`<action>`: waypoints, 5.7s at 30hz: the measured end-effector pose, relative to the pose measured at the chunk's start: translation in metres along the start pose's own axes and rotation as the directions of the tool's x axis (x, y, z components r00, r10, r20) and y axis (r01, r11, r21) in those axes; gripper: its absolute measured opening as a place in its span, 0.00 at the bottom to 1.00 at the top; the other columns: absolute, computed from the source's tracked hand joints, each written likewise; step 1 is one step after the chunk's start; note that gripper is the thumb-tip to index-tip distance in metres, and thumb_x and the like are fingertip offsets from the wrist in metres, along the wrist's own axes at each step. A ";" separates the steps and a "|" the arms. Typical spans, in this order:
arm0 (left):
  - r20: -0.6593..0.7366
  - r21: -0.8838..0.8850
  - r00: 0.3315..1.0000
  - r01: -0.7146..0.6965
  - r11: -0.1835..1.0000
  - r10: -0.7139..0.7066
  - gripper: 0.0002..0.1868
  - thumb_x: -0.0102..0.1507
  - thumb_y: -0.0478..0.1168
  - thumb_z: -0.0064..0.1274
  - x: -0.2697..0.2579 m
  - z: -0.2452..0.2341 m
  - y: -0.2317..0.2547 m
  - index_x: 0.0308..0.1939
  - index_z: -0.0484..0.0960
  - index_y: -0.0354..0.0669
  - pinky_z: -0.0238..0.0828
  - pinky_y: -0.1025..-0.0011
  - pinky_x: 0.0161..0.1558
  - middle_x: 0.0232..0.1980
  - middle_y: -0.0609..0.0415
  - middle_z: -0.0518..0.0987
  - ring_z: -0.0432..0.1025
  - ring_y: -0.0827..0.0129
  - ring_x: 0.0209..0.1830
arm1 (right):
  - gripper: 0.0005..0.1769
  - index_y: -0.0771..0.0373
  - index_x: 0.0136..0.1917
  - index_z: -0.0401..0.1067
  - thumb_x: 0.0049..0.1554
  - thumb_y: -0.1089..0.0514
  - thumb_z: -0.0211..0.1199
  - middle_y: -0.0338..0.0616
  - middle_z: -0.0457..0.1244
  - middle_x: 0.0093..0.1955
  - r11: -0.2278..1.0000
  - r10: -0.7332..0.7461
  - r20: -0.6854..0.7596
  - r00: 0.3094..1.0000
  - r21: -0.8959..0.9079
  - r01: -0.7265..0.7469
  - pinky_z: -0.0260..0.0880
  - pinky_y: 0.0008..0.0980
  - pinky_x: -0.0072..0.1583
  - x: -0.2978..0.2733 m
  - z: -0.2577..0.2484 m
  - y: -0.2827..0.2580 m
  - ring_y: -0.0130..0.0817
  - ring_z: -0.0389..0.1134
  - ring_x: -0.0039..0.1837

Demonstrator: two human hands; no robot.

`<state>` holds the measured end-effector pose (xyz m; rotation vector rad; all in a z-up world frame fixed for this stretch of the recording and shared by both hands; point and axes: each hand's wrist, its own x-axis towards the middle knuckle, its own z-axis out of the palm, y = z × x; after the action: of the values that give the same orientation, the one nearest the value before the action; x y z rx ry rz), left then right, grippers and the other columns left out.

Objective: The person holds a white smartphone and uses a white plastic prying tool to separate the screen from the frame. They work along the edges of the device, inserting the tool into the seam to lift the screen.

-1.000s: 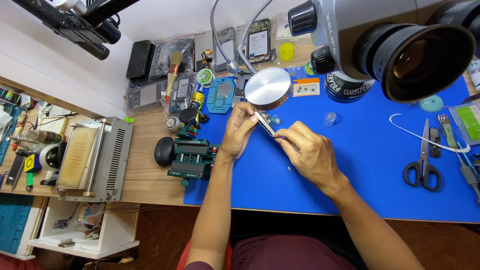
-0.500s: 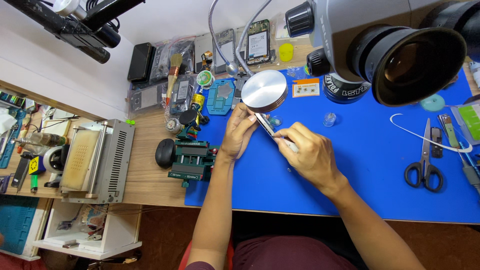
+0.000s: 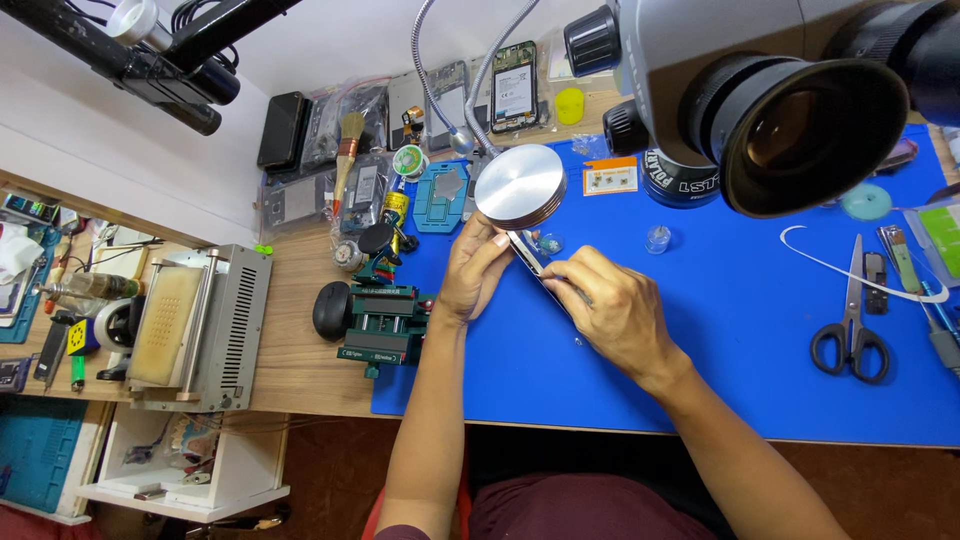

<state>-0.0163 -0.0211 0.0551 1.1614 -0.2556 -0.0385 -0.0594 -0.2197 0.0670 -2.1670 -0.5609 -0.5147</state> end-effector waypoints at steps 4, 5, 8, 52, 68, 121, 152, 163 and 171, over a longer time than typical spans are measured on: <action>0.005 -0.057 1.000 -0.010 0.998 0.010 0.06 0.68 0.34 0.51 -0.002 0.014 0.011 0.44 0.69 0.40 0.72 0.56 0.65 0.47 0.49 0.76 0.71 0.66 0.56 | 0.03 0.47 0.52 0.78 0.63 0.54 0.66 0.32 0.65 0.41 1.000 -0.001 0.000 1.000 0.002 0.001 0.75 0.38 0.44 0.001 -0.001 0.001 0.40 0.74 0.44; 0.001 -0.076 1.000 -0.010 0.997 0.010 0.05 0.68 0.34 0.50 -0.002 0.016 0.012 0.45 0.70 0.39 0.71 0.56 0.65 0.49 0.49 0.77 0.70 0.66 0.57 | 0.03 0.47 0.51 0.77 0.63 0.53 0.66 0.33 0.65 0.40 1.000 -0.007 0.000 1.000 -0.001 0.007 0.74 0.39 0.44 0.002 0.000 0.001 0.40 0.74 0.44; 0.013 -0.089 1.000 -0.015 0.996 0.016 0.14 0.67 0.32 0.50 0.004 -0.001 -0.008 0.56 0.71 0.34 0.69 0.55 0.68 0.58 0.46 0.77 0.70 0.63 0.62 | 0.03 0.47 0.51 0.77 0.62 0.53 0.66 0.33 0.65 0.40 1.000 -0.019 -0.007 1.000 -0.021 0.019 0.75 0.39 0.44 0.000 0.002 0.000 0.40 0.74 0.44; -0.347 0.200 0.929 0.208 0.958 -0.130 0.11 0.66 0.37 0.58 0.000 -0.014 -0.006 0.42 0.69 0.50 0.81 0.66 0.53 0.48 0.52 0.77 0.72 0.70 0.50 | 0.05 0.57 0.49 0.82 0.64 0.59 0.66 0.42 0.72 0.43 0.998 -0.046 0.028 0.999 -0.032 0.047 0.75 0.37 0.47 -0.002 0.002 0.019 0.42 0.75 0.46; -0.328 0.192 0.938 0.183 0.964 -0.113 0.11 0.67 0.37 0.58 -0.006 -0.017 -0.011 0.43 0.69 0.50 0.78 0.70 0.54 0.48 0.55 0.75 0.70 0.73 0.48 | 0.03 0.57 0.46 0.80 0.63 0.59 0.66 0.42 0.70 0.38 0.987 -0.105 0.026 0.994 -0.118 0.108 0.75 0.36 0.44 -0.002 0.010 0.025 0.42 0.74 0.43; -0.421 0.123 0.896 0.212 0.969 -0.143 0.11 0.67 0.37 0.59 0.008 -0.018 0.000 0.44 0.70 0.50 0.77 0.68 0.50 0.45 0.57 0.70 0.69 0.72 0.47 | 0.15 0.58 0.58 0.81 0.70 0.52 0.55 0.49 0.75 0.52 0.950 0.214 0.210 0.954 0.181 -0.253 0.77 0.43 0.56 0.003 -0.002 0.024 0.48 0.76 0.56; -0.147 0.612 0.981 0.191 0.768 -0.128 0.22 0.62 0.39 0.64 -0.016 0.000 0.053 0.60 0.83 0.47 0.69 0.53 0.71 0.67 0.43 0.75 0.69 0.43 0.73 | 0.41 0.56 0.80 0.46 0.60 0.67 0.61 0.57 0.57 0.78 0.148 0.270 0.379 0.885 0.892 -0.427 0.66 0.43 0.74 0.034 0.077 0.051 0.45 0.63 0.75; -0.052 0.752 0.982 0.159 0.640 -0.184 0.21 0.60 0.42 0.64 -0.007 -0.007 0.074 0.56 0.86 0.39 0.78 0.56 0.63 0.62 0.35 0.81 0.75 0.39 0.64 | 0.41 0.57 0.78 0.43 0.59 0.66 0.63 0.60 0.57 0.79 0.129 0.291 0.419 0.860 0.874 -0.469 0.64 0.39 0.75 0.035 0.072 0.029 0.39 0.63 0.74; -0.051 0.808 0.977 0.162 0.567 -0.207 0.27 0.58 0.50 0.65 -0.003 -0.007 0.089 0.53 0.85 0.33 0.82 0.60 0.51 0.53 0.31 0.84 0.82 0.44 0.53 | 0.40 0.59 0.78 0.47 0.60 0.66 0.64 0.56 0.65 0.61 0.008 0.401 0.479 0.781 0.850 -0.526 0.69 0.49 0.73 0.033 0.078 0.029 0.44 0.70 0.65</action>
<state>-0.0266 0.0214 0.1335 2.1268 -0.1901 -0.1493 -0.0037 -0.1672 0.0215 -0.9101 -0.0502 0.3571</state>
